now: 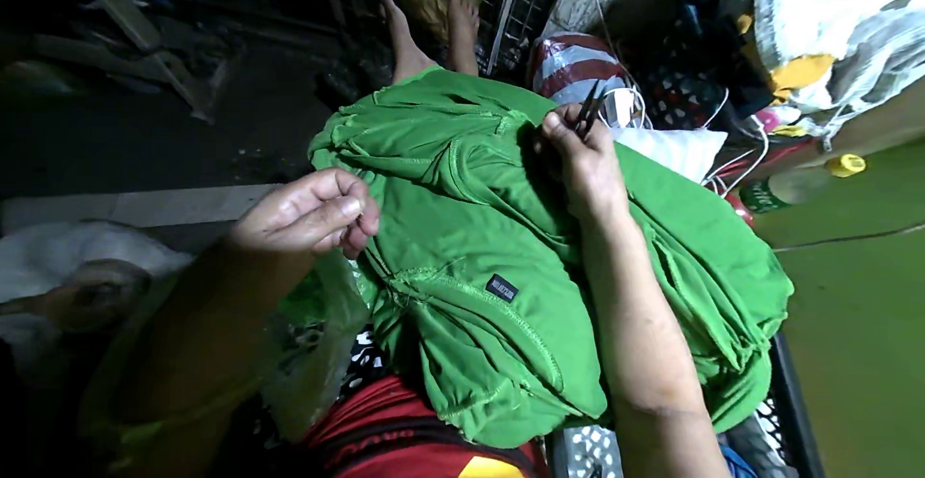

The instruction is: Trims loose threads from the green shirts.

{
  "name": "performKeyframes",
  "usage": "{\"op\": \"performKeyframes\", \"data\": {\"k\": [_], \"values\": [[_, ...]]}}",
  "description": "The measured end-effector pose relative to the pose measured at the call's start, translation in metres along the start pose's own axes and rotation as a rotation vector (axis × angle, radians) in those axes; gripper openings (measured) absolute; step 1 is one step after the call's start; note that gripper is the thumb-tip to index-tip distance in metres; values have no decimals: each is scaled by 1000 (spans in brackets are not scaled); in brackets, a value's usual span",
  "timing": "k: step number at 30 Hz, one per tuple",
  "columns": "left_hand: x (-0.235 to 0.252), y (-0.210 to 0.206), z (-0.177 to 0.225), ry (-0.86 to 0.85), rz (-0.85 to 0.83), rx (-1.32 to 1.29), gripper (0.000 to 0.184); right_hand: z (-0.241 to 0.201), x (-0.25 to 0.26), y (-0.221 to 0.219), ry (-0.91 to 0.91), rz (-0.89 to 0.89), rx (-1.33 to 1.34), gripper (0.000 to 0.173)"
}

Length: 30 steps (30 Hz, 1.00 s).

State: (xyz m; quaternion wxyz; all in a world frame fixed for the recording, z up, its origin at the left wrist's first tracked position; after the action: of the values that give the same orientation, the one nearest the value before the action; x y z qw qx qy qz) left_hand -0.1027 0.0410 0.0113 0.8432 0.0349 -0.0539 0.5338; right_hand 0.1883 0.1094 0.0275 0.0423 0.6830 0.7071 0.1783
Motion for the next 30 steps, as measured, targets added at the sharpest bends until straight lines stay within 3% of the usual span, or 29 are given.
{"op": "performKeyframes", "data": {"k": [2, 4, 8, 10, 14, 17, 21, 23, 27, 30], "values": [[-1, 1, 1, 16, 0, -7, 24, 6, 3, 2, -33, -2, 213, 23], [2, 0, 2, 10, 19, -12, 24, 6, 3, 1, 15, 12, 216, 28], [12, -5, 3, -15, 22, -50, 26, -4, -5, -10, 238, -22, -143, 12], [14, -8, 5, 0, 35, -57, 26, -4, -4, -21, 328, -57, -364, 17], [16, -14, 4, 3, 48, -50, 26, -7, -4, -30, 340, -79, -553, 14], [10, -17, 4, 6, 46, -23, 26, -6, -6, -21, 268, -165, -428, 19], [5, -15, 4, -14, -2, -14, 25, 1, -1, -1, 129, -107, 85, 14], [4, -13, 2, 5, 24, 16, 25, 3, 2, 3, 93, -84, 237, 21], [1, -12, 5, 45, 73, 111, 19, -3, -3, 10, 109, -83, 124, 18], [2, -8, 19, -6, 29, 121, 13, -16, -13, -4, 163, -193, -4, 14]]}}
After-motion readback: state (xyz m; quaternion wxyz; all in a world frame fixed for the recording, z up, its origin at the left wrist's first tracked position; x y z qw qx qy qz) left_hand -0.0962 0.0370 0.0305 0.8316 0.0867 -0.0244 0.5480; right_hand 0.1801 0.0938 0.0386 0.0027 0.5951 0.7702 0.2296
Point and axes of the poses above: each hand's wrist, its own x-axis towards the middle knuckle, its own y-axis out of the back of the hand, z = x × y, the point moved 4 cm from there along x, towards the middle knuckle
